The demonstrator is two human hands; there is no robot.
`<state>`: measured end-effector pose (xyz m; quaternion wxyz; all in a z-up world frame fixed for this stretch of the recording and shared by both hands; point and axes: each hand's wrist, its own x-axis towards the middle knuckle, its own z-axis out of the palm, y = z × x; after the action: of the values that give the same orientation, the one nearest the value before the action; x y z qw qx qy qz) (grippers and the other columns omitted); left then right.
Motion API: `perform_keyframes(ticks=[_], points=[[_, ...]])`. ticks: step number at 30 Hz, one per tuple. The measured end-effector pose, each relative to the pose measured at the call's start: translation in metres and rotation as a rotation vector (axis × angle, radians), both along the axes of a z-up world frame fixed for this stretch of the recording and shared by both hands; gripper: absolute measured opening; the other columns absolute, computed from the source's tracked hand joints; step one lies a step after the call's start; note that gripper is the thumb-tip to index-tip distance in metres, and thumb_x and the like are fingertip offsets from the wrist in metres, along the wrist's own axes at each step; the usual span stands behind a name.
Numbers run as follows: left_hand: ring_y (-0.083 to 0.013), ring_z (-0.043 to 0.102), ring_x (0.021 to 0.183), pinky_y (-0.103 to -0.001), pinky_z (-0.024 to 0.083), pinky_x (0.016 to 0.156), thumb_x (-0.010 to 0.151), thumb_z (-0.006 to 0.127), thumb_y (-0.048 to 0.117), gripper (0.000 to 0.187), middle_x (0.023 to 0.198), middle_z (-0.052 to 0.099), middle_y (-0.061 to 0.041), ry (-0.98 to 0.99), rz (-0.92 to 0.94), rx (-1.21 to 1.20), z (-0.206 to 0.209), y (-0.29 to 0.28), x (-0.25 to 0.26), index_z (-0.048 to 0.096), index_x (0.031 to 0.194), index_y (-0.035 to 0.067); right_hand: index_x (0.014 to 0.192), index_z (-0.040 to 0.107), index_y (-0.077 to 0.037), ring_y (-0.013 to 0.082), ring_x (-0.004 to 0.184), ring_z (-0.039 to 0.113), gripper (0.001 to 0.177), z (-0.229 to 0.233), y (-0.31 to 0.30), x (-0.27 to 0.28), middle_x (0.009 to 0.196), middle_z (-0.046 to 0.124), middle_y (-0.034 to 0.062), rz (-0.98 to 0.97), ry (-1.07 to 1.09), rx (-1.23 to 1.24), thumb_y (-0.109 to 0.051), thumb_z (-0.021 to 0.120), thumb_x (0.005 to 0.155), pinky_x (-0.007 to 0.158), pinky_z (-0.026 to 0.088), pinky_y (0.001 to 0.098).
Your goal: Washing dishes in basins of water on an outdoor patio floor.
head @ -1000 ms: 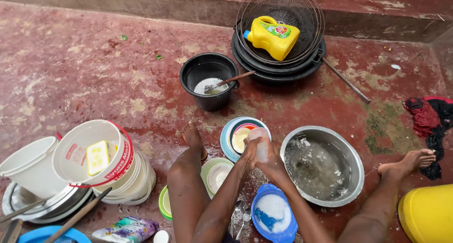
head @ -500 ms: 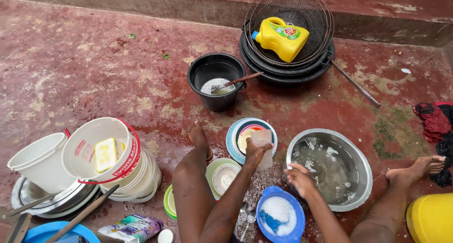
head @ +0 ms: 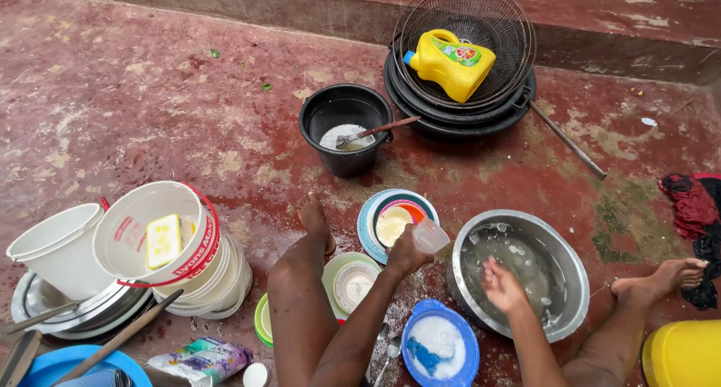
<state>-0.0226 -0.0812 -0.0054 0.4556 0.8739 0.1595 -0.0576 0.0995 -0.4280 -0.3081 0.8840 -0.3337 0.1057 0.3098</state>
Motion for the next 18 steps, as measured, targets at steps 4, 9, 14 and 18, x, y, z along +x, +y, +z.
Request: perform_keyframes(ticks=[4, 9, 14, 18], points=[[-0.0395, 0.054, 0.117, -0.062, 0.041, 0.093, 0.061, 0.101, 0.015, 0.086, 0.127, 0.062, -0.016, -0.087, -0.166, 0.056, -0.032, -0.008, 0.007, 0.051, 0.131, 0.009, 0.126, 0.061, 0.007, 0.0173, 0.088, 0.063, 0.035, 0.285, 0.106, -0.066, 0.098, 0.069, 0.0084, 0.165, -0.379, -0.524, -0.018, 0.064, 0.101, 0.079, 0.054, 0.031], [-0.0281, 0.067, 0.106, -0.04, 0.055, 0.092, 0.049, 0.09, 0.006, 0.077, 0.114, 0.068, -0.015, -0.477, -0.227, -0.215, 0.018, -0.009, 0.017, 0.06, 0.119, 0.007, 0.136, 0.059, 0.007, 0.0458, 0.129, 0.052, 0.062, 0.321, 0.143, -0.081, 0.139, 0.058, 0.0302, 0.564, -1.508, -1.223, -0.02, 0.083, 0.085, 0.107, 0.034, 0.0647], [-0.0309, 0.069, 0.122, -0.04, 0.059, 0.103, 0.073, 0.073, 0.001, 0.059, 0.127, 0.071, -0.02, -0.678, -0.144, -0.065, -0.055, 0.022, 0.045, 0.07, 0.13, 0.014, 0.103, 0.067, -0.005, 0.0368, 0.112, 0.065, 0.018, 0.343, 0.155, -0.106, 0.111, 0.068, 0.0243, 0.239, -1.547, -1.521, -0.002, 0.056, 0.088, 0.091, 0.051, 0.0516], [-0.0356, 0.067, 0.118, -0.056, 0.062, 0.082, 0.085, 0.07, 0.041, 0.07, 0.137, 0.063, -0.024, 0.058, 0.348, -0.665, -0.013, 0.025, 0.032, 0.05, 0.144, 0.01, 0.095, 0.062, 0.001, 0.0378, 0.091, 0.064, 0.022, 0.365, 0.17, -0.113, 0.089, 0.066, 0.0203, 0.053, -1.479, -1.412, 0.009, 0.052, 0.077, 0.079, 0.052, 0.0513]])
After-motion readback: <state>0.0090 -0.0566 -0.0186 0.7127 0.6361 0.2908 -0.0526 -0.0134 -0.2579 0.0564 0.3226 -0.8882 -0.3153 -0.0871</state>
